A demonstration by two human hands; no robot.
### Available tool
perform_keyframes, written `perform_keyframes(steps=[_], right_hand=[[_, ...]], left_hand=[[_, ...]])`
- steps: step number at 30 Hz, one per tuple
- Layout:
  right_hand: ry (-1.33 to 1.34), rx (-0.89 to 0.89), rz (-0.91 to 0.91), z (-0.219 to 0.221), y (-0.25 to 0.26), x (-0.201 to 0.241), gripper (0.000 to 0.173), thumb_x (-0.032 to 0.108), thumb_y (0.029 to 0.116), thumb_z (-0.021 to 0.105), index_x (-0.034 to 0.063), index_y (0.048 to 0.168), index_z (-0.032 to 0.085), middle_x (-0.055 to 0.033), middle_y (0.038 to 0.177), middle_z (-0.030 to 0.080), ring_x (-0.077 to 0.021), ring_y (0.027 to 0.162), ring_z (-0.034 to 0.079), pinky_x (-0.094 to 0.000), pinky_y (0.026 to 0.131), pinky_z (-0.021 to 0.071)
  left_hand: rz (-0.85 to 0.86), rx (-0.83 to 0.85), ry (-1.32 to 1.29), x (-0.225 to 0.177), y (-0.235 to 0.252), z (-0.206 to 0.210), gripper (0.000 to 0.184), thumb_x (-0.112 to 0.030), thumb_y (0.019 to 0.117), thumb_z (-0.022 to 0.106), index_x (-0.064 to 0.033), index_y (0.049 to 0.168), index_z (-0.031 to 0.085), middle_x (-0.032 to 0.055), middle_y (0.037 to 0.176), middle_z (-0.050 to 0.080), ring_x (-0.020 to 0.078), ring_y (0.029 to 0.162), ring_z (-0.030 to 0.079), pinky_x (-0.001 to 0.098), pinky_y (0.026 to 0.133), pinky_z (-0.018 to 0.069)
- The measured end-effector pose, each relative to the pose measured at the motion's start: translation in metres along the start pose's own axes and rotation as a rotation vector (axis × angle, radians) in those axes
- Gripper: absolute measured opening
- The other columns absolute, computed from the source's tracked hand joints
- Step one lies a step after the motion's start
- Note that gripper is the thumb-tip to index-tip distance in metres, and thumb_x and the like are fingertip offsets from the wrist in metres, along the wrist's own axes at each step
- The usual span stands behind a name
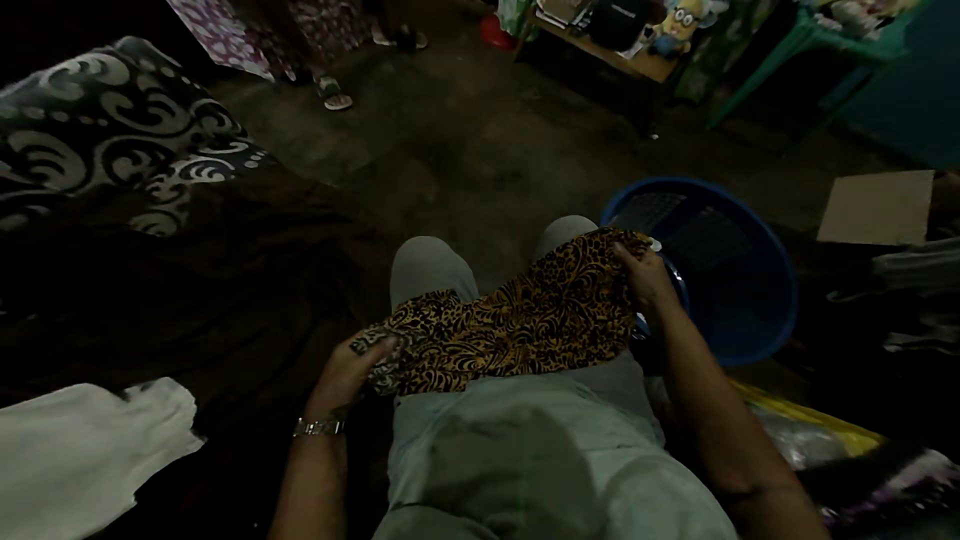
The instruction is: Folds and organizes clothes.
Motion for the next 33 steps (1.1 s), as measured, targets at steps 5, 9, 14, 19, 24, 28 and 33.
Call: perform_keyframes(steps=[5, 9, 14, 19, 24, 28, 33], right_hand=[[0.020, -0.086, 0.014, -0.028, 0.003, 0.010, 0.039, 0.032, 0.1049, 0.058, 0.0052, 0.134, 0.055, -0.0077, 0.105, 0.067, -0.0113, 0.086, 0.066, -0.0330, 0.080, 0.0573], [-0.046, -0.137, -0.005, -0.055, -0.005, 0.019, 0.043, 0.034, 0.1056, 0.056, 0.0038, 0.136, 0.054, -0.0102, 0.107, 0.067, -0.0132, 0.089, 0.067, -0.0348, 0.082, 0.0571], [-0.055, -0.033, 0.026, -0.067, -0.012, 0.026, 0.038, 0.030, 0.1074, 0.053, 0.0043, 0.136, 0.052, -0.0100, 0.106, 0.067, -0.0132, 0.088, 0.067, -0.0346, 0.080, 0.0577], [-0.022, -0.019, 0.052, -0.075, -0.007, 0.028, 0.035, 0.030, 0.1083, 0.051, 0.0042, 0.131, 0.056, -0.0089, 0.100, 0.067, -0.0134, 0.083, 0.066, -0.0340, 0.077, 0.0572], [-0.126, -0.088, -0.047, -0.098, -0.012, 0.040, 0.034, 0.027, 0.1067, 0.055, 0.0033, 0.130, 0.057, -0.0114, 0.107, 0.067, -0.0161, 0.091, 0.067, -0.0399, 0.084, 0.0568], [-0.377, -0.148, -0.132, -0.109, -0.013, 0.058, 0.037, 0.023, 0.1091, 0.050, -0.0021, 0.136, 0.052, -0.0238, 0.120, 0.064, -0.0322, 0.106, 0.065, -0.0540, 0.094, 0.0512], [-0.703, -0.062, -0.236, -0.057, -0.048, 0.087, 0.040, 0.013, 0.1074, 0.049, -0.0032, 0.144, 0.045, -0.0298, 0.121, 0.064, -0.0455, 0.111, 0.065, -0.0636, 0.096, 0.0501]], left_hand=[[0.018, 0.066, -0.581, -0.013, -0.010, 0.009, 0.019, -0.018, 0.1066, 0.044, -0.0101, 0.118, 0.058, -0.0008, 0.093, 0.075, 0.0077, 0.081, 0.073, 0.0264, 0.070, 0.0635], [0.039, 0.154, -0.569, -0.039, -0.011, 0.022, 0.020, -0.016, 0.1060, 0.046, -0.0074, 0.114, 0.061, 0.0025, 0.094, 0.075, 0.0100, 0.084, 0.073, 0.0286, 0.074, 0.0635], [0.064, 0.279, -0.354, -0.083, -0.013, 0.050, 0.024, -0.006, 0.1036, 0.049, -0.0056, 0.126, 0.058, 0.0030, 0.098, 0.073, 0.0088, 0.085, 0.072, 0.0261, 0.075, 0.0618], [0.108, 0.396, -0.202, -0.117, -0.018, 0.080, 0.027, -0.007, 0.1038, 0.052, -0.0061, 0.131, 0.055, 0.0039, 0.100, 0.072, 0.0085, 0.085, 0.071, 0.0251, 0.075, 0.0608], [0.083, 0.458, -0.255, -0.122, -0.021, 0.097, 0.028, -0.006, 0.1047, 0.050, -0.0068, 0.132, 0.054, 0.0051, 0.101, 0.072, 0.0098, 0.086, 0.071, 0.0254, 0.076, 0.0609], [0.095, 0.503, -0.368, -0.112, -0.022, 0.103, 0.028, -0.005, 0.1046, 0.044, -0.0066, 0.130, 0.055, 0.0046, 0.100, 0.073, 0.0103, 0.086, 0.072, 0.0262, 0.076, 0.0618], [0.124, 0.520, -0.431, -0.104, -0.026, 0.110, 0.029, -0.006, 0.1021, 0.047, -0.0054, 0.131, 0.054, 0.0050, 0.102, 0.072, 0.0109, 0.090, 0.072, 0.0281, 0.080, 0.0619]])
Point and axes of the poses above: each hand's wrist, its own y-axis towards the middle knuckle, its own z-axis out of the palm, x = y × z, the point moved 2 cm from there along y, towards the middle knuckle
